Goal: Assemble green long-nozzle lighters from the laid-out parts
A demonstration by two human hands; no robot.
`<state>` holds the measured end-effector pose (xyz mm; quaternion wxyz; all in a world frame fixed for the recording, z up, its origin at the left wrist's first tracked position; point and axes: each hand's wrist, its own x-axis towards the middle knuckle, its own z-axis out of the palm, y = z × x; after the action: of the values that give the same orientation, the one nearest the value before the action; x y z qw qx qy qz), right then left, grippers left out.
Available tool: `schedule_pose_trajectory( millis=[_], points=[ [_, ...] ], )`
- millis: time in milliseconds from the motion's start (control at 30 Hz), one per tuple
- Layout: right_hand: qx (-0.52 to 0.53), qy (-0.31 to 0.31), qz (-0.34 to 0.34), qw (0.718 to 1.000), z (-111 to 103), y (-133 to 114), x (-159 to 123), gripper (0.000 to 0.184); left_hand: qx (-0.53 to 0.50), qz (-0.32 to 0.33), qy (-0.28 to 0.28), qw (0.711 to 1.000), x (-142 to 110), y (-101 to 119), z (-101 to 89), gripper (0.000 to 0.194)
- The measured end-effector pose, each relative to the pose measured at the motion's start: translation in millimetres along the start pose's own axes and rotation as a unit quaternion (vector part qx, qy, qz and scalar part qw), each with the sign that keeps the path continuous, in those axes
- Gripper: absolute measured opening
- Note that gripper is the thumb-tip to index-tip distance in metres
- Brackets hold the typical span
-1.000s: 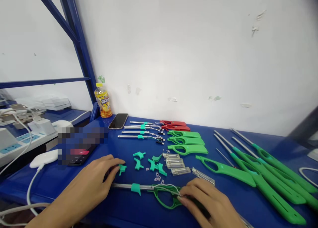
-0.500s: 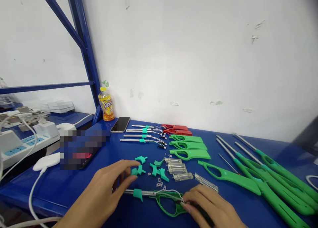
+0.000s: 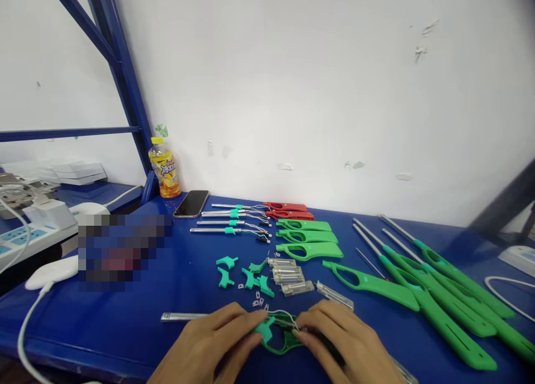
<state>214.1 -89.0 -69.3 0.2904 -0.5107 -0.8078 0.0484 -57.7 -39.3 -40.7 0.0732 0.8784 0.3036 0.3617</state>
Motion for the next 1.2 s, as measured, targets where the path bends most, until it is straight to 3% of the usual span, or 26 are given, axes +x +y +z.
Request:
schedule_pose_trajectory(
  millis=[133,300,500,700,867,1200],
  points=[
    [-0.008,0.007,-0.002,1.0,-3.7,-6.1,2.7,0.017,0.018,0.018,0.024,0.999,-2.2,-6.1,4.4,0.031],
    [-0.015,0.061,-0.028,0.998,-5.0,-11.4,6.4,0.033,-0.026,-0.042,-0.033,0.998,-3.5,-5.4,1.9,0.024],
    [-0.025,0.072,-0.028,0.997,-3.9,-13.1,7.3,0.035,0.035,0.008,-0.053,0.998,1.3,-5.5,3.1,0.031],
    [-0.025,0.071,-0.016,0.997,-6.6,-15.3,6.5,0.032,0.037,-0.009,-0.069,0.997,-3.6,-3.2,15.5,0.03],
    [-0.017,0.068,-0.006,0.998,-8.1,-18.7,5.6,0.027,0.05,-0.007,-0.056,0.997,-3.9,-2.0,18.0,0.031],
    [-0.009,0.053,-0.007,0.999,-9.4,-18.5,7.0,0.038,0.012,0.04,-0.012,0.999,9.7,-4.7,29.0,0.031]
  ],
)
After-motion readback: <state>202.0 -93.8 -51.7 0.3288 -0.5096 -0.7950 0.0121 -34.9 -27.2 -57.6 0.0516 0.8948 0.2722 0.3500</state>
